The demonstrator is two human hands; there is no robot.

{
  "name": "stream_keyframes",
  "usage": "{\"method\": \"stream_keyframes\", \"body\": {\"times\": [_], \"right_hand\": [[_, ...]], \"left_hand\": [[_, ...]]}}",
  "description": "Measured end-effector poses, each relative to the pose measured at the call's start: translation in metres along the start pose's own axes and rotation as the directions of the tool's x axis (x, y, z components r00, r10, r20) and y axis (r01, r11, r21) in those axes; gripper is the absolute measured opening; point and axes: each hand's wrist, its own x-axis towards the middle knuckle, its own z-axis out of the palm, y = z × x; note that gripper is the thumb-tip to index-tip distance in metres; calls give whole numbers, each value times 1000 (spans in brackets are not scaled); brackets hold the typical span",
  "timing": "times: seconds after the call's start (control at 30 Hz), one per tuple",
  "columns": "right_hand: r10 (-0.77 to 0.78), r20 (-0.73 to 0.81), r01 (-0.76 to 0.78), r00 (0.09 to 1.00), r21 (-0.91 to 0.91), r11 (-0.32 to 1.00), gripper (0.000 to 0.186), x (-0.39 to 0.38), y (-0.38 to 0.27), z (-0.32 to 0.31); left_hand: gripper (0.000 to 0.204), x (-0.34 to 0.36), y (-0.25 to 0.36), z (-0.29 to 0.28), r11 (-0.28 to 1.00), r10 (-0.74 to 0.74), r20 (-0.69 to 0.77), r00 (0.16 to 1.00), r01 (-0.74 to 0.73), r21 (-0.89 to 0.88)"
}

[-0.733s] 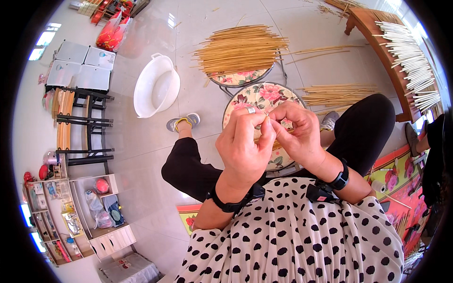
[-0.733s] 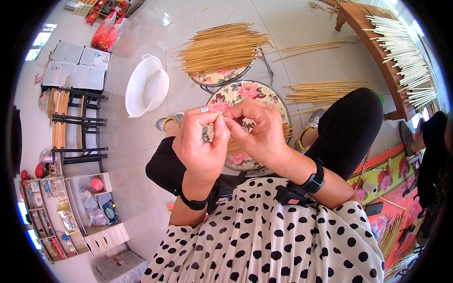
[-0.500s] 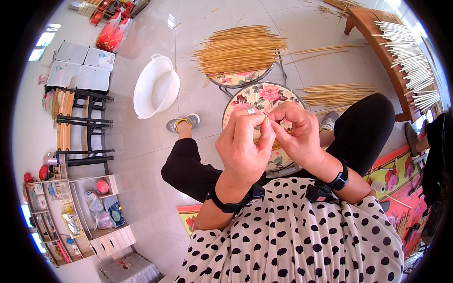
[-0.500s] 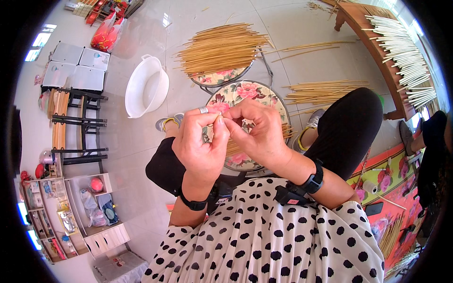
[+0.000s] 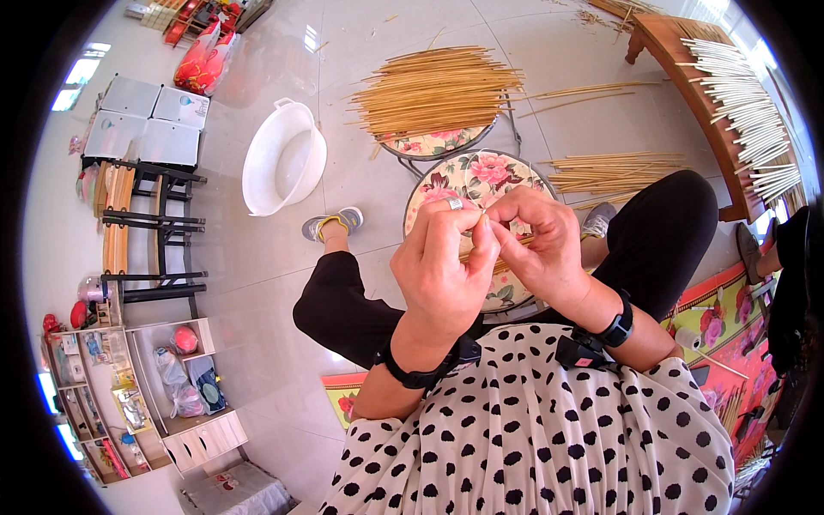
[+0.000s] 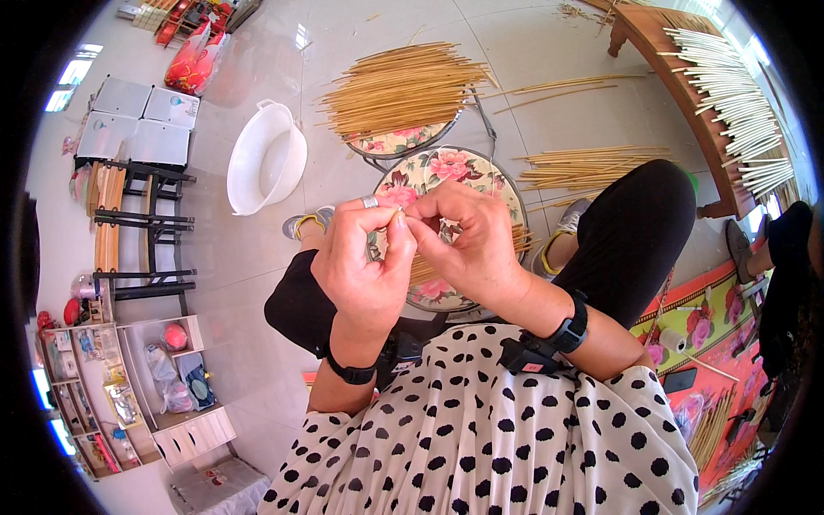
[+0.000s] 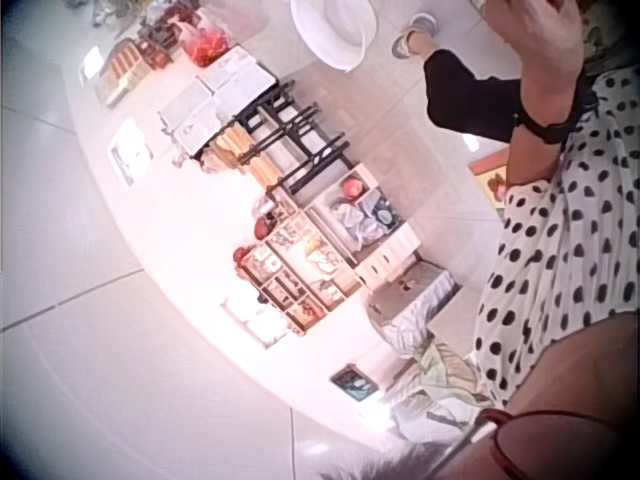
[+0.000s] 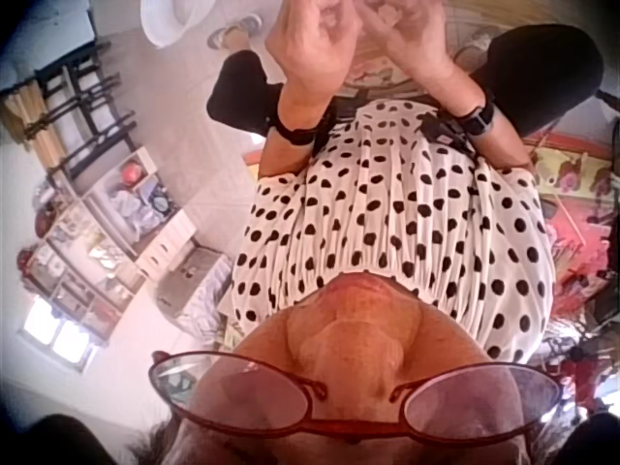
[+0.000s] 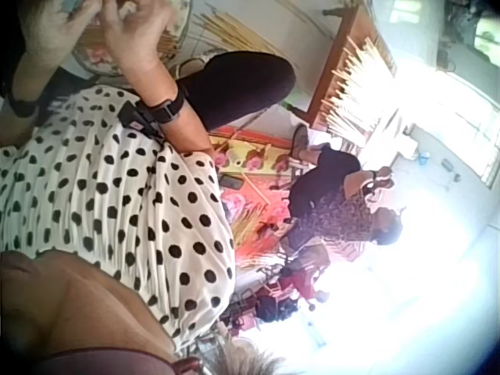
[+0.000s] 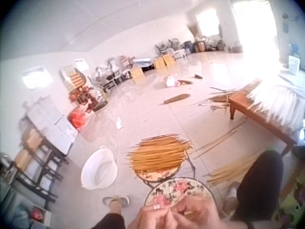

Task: The person ties together thin wooden sticks with white string, aligning them in a row on a small stool and then securing them one by one.

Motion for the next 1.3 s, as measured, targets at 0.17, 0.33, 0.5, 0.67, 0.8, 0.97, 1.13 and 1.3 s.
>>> {"method": "stream_keyframes", "body": {"times": [0.17, 0.33, 0.5, 0.67, 0.8, 0.97, 1.13, 1.3], "right_hand": [[14, 1, -14, 1000, -11, 1000, 7, 0, -2, -1], [-5, -9, 5, 1000, -11, 1000, 7, 0, -1, -1], [-14, -8, 14, 1000, -6, 1000, 7, 0, -2, -2], [-4, -5, 4, 1000, 2, 1000, 7, 0, -3, -2], [-16, -6, 16, 1000, 3, 1000, 6, 1, -3, -2], [-19, -9, 19, 1000, -4, 1000, 7, 1, -4, -2], [-20, -7, 20, 1000, -11, 1000, 7, 1, -5, -3], [-21, -6, 20, 1000, -16, 1000, 7, 1, -7, -3]], "left_hand": [[17, -1, 7, -3, 997, -77, 31, 997, 76, 20], [17, -1, 8, -2, 997, -77, 20, 997, 77, 13], [21, 0, 3, 0, 1000, 8, -9, 1000, -8, 15], [22, 0, 4, -1, 1000, 4, 0, 1000, -4, 18], [20, 1, 6, -1, 1000, -18, 7, 1000, 18, 1], [16, 0, 10, -3, 997, -80, 39, 996, 81, -18], [16, -1, 8, -4, 998, -68, 42, 997, 69, -11], [21, 0, 4, -2, 1000, 3, 3, 1000, -3, -8]]}}
